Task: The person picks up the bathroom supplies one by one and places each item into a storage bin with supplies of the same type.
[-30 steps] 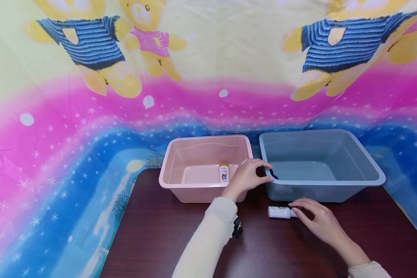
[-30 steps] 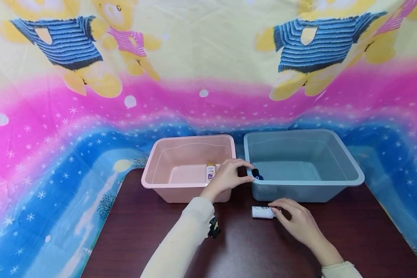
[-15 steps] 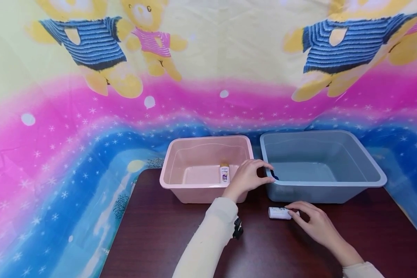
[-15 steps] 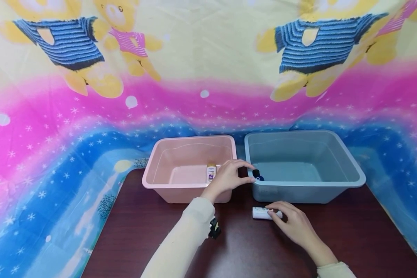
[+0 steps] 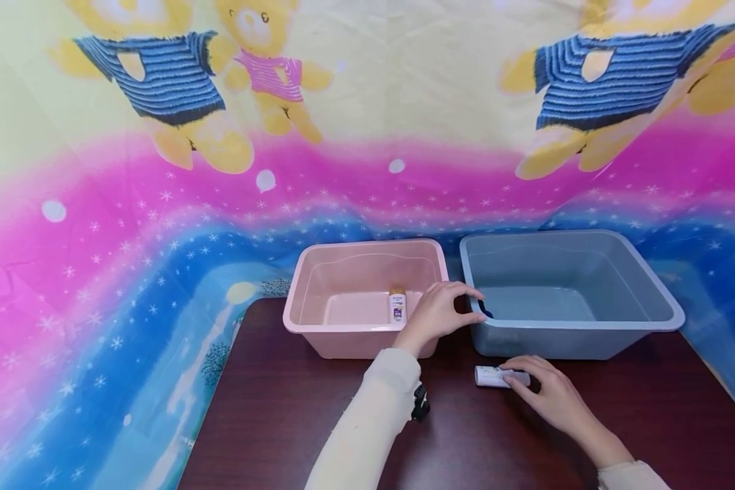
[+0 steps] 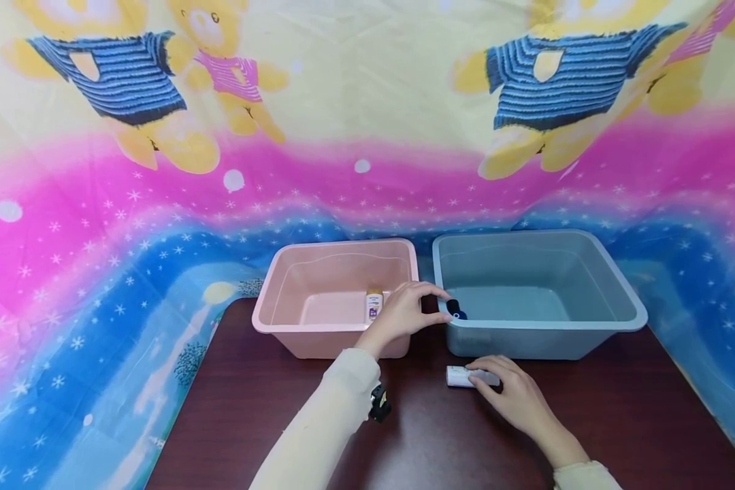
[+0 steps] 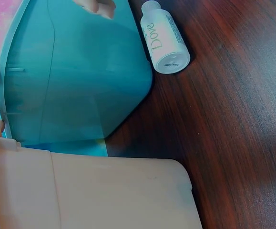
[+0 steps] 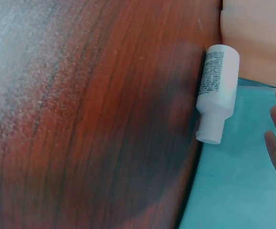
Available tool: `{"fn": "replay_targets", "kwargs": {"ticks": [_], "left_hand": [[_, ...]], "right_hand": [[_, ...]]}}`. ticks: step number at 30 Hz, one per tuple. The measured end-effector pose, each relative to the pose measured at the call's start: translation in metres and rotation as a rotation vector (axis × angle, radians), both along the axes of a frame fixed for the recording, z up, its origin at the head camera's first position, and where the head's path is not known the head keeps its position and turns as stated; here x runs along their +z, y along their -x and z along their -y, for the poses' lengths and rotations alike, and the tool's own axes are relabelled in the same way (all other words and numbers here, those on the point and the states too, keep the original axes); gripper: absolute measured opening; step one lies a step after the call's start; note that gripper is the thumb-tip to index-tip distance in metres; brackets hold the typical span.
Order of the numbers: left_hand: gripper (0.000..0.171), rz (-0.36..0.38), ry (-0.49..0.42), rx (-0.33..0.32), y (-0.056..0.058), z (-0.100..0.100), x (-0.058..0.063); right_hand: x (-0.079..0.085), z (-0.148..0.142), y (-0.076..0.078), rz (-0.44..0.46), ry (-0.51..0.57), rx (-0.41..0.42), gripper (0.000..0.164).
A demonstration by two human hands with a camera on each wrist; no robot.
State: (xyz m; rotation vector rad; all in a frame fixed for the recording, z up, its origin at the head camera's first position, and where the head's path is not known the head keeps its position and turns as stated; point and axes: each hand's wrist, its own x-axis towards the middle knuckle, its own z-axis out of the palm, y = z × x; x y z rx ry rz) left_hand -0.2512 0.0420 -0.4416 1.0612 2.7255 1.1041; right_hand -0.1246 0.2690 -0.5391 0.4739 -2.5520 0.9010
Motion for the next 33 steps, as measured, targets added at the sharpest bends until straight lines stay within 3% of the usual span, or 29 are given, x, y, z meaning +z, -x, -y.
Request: {"fn": "replay_targets", "kwargs": {"ticks": [13,21,33], "left_hand": [[0.034,-0.009,0.005,-0.006,0.001,-0.001,-0.002],[0.034,-0.061,0.017,-0.005,0.005,-0.001,-0.003],[0.034,-0.061,0.029,-0.006,0.004,-0.001,-0.002]], "right_hand": [[-0.009,0.003,0.002,0.139,-0.019,-0.044,0.025],[-0.013,0.005,0.006,0.185,-0.018,-0.037,0.027],[-0.023,0.003,0.009,0.199,-0.05,-0.035,0.034]]}}
